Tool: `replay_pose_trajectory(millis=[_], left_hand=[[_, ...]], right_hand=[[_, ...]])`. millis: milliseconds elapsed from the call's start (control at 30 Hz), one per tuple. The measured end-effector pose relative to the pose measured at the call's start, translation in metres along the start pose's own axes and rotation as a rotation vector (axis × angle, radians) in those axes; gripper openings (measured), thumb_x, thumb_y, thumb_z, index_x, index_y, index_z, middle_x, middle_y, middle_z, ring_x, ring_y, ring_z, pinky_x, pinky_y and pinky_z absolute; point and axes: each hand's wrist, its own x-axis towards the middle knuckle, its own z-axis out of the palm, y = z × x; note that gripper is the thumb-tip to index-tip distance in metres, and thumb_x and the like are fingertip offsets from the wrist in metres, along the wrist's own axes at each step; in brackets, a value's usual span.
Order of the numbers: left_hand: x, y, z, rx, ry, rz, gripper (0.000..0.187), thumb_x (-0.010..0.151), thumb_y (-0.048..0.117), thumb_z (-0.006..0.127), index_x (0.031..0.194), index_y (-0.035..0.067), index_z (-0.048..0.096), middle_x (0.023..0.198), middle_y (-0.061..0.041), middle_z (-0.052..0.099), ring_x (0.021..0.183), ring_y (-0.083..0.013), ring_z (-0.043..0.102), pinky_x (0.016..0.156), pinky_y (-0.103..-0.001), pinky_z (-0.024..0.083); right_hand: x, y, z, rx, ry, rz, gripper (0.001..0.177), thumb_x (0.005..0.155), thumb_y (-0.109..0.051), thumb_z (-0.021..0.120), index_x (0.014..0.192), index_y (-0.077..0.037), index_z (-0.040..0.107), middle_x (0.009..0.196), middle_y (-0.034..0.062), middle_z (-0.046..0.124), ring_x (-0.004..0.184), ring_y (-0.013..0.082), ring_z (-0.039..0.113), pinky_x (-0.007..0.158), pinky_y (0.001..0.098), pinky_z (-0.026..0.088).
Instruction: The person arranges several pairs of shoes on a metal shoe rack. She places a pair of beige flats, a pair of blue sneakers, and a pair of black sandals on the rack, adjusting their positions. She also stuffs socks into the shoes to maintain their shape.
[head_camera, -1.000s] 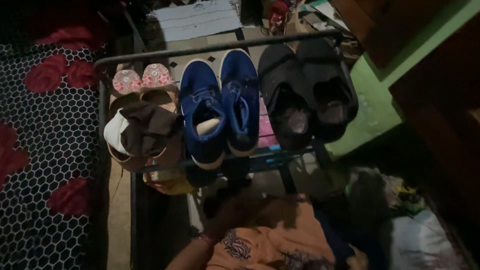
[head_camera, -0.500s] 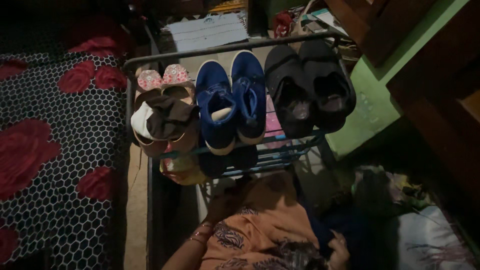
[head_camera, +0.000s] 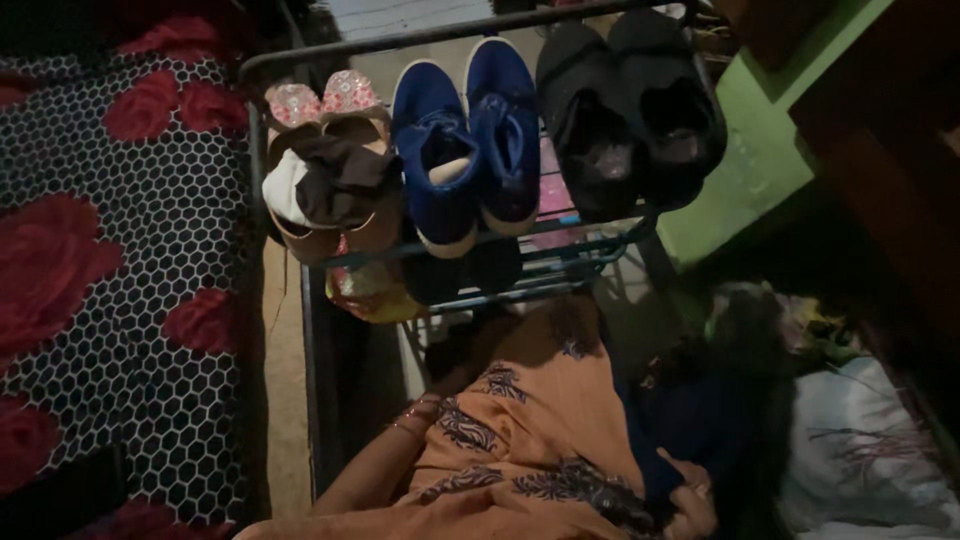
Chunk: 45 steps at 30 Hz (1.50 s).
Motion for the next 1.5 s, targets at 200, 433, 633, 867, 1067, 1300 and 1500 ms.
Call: replay_pose_trajectory(millis=[200, 433, 633, 867, 1067, 1300, 1500], left_hand=[[0.017, 0.003, 0.009, -0.143, -0.035, -0.03, 0.027, 0.089, 0.022, 0.07, 0.114, 0.009, 0.071, 0.11, -0.01, 0.073, 0.1, -0.0253, 0.067, 0.091, -0.039, 0.054], [0.007, 0.015, 0.05, -0.419, -0.118, -0.101, 0.03, 0.09, 0.02, 0.069, 0.118, 0.007, 0.069, 0.114, -0.009, 0.071, 0.104, -0.0223, 0.065, 0.093, -0.037, 0.053], [0.035, 0.02, 0.03, -0.612, -0.126, -0.081, 0.033, 0.091, 0.018, 0.068, 0.122, 0.006, 0.067, 0.118, -0.009, 0.07, 0.107, -0.0197, 0.063, 0.096, -0.036, 0.052], [0.032, 0.0, -0.001, -0.617, 0.021, -0.074, 0.034, 0.095, 0.016, 0.065, 0.125, 0.001, 0.066, 0.121, -0.01, 0.069, 0.11, -0.0173, 0.061, 0.099, -0.034, 0.05], [0.028, -0.007, -0.019, -0.988, -0.17, -0.329, 0.032, 0.098, 0.018, 0.064, 0.123, -0.001, 0.067, 0.12, -0.014, 0.07, 0.107, -0.0215, 0.065, 0.096, -0.037, 0.054], [-0.01, -0.009, -0.026, -1.531, -0.513, -0.693, 0.033, 0.102, 0.019, 0.061, 0.121, -0.005, 0.069, 0.118, -0.02, 0.07, 0.102, -0.0271, 0.071, 0.092, -0.041, 0.06], [-0.007, 0.006, -0.033, -1.45, -0.5, -0.637, 0.03, 0.101, 0.02, 0.06, 0.117, -0.003, 0.07, 0.113, -0.018, 0.072, 0.098, -0.0262, 0.073, 0.088, -0.04, 0.06]], right_hand=[[-0.011, -0.004, 0.003, 0.145, -0.158, -0.129, 0.046, 0.103, -0.02, 0.055, 0.137, 0.009, 0.063, 0.11, 0.0188, 0.077, 0.108, 0.0313, 0.071, 0.12, 0.0458, 0.035], [-0.047, 0.0, 0.025, 0.315, -0.298, -0.201, 0.042, 0.104, -0.016, 0.055, 0.135, 0.012, 0.066, 0.108, 0.0185, 0.078, 0.108, 0.0303, 0.07, 0.124, 0.0458, 0.031], [-0.043, 0.021, 0.034, 0.39, -0.288, -0.273, 0.04, 0.105, -0.013, 0.056, 0.133, 0.013, 0.068, 0.106, 0.0183, 0.079, 0.107, 0.0294, 0.07, 0.128, 0.0457, 0.027], [-0.048, 0.038, 0.05, 0.551, 0.16, 0.019, 0.033, 0.099, 0.001, 0.049, 0.123, 0.02, 0.062, 0.111, 0.0177, 0.074, 0.096, 0.0226, 0.066, 0.104, 0.037, 0.039], [-0.038, 0.032, 0.032, 0.078, -0.113, 0.068, 0.033, 0.101, -0.002, 0.048, 0.12, 0.017, 0.067, 0.116, 0.0187, 0.071, 0.104, 0.0247, 0.067, 0.1, 0.0396, 0.046], [0.044, -0.018, 0.04, 0.069, 0.078, 0.618, 0.044, 0.1, -0.027, 0.053, 0.138, -0.006, 0.06, 0.111, 0.0153, 0.071, 0.098, 0.0257, 0.066, 0.09, 0.0393, 0.051], [0.194, -0.047, -0.038, -0.603, 0.368, 0.291, 0.054, 0.091, -0.021, 0.068, 0.138, 0.002, 0.056, 0.125, 0.0139, 0.069, 0.111, 0.0295, 0.064, 0.097, 0.0431, 0.051]])
